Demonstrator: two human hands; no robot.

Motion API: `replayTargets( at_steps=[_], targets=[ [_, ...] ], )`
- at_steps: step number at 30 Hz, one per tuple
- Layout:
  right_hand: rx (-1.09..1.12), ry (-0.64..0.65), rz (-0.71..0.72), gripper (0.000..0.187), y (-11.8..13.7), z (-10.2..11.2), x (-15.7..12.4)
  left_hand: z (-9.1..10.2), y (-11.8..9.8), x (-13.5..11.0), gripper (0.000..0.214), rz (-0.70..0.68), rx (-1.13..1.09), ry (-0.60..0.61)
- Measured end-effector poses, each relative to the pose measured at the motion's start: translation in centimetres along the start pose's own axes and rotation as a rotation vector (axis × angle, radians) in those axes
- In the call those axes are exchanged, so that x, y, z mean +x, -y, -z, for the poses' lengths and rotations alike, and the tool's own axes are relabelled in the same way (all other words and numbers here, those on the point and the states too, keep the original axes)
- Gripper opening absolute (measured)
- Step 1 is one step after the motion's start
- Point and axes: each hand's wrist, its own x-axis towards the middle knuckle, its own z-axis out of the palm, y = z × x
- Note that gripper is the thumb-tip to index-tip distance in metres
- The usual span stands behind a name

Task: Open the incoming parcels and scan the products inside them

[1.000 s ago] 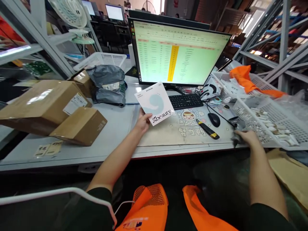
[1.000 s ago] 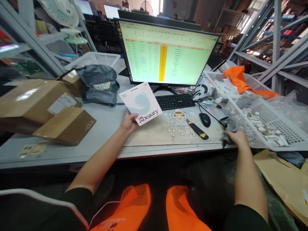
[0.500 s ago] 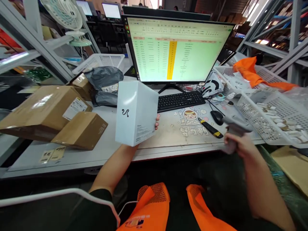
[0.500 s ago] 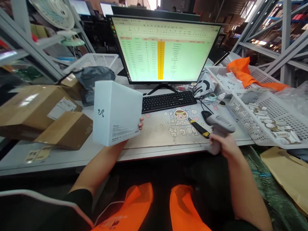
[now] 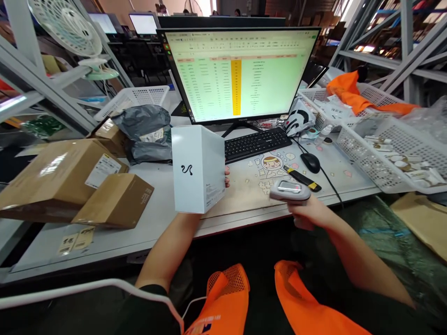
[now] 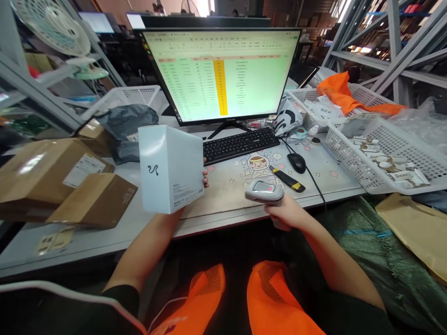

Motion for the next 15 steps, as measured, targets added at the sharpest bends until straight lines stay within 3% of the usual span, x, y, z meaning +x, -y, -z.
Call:
replayTargets(
  at_steps=[4,6,8,10,13,15],
  targets=[
    [0.085,-0.346,-0.128,0.036,-2.6,6.1,-0.5,-0.4,0.1,-0.3,0.086,0.035,-0.013,0.002],
    [0.143,-0.390,-0.133,0.034,-2.8,7.1,-1.4,-1.1,0.5,-0.5,0.082,-0.015,0.005,-0.022],
    [0.187,-0.309,-0.120,0.036,-2.1,5.8,-2.4,-1.6,1.1,-0.7,0.072,-0.093,0.045,-0.048],
    [0.192,-0.155,-0.115,0.033,-0.9,2.8,-3.0,-1.7,1.6,-0.8,0.063,-0.148,0.082,-0.057],
    [0.149,0.061,-0.129,0.020,1.0,-2.2,-2.7,-1.4,2.0,-0.7,0.053,-0.152,0.085,-0.067],
    [0.134,0.117,-0.123,0.017,1.7,-4.2,-1.9,-1.3,1.9,-0.7,0.055,-0.134,0.080,-0.078]
  ],
)
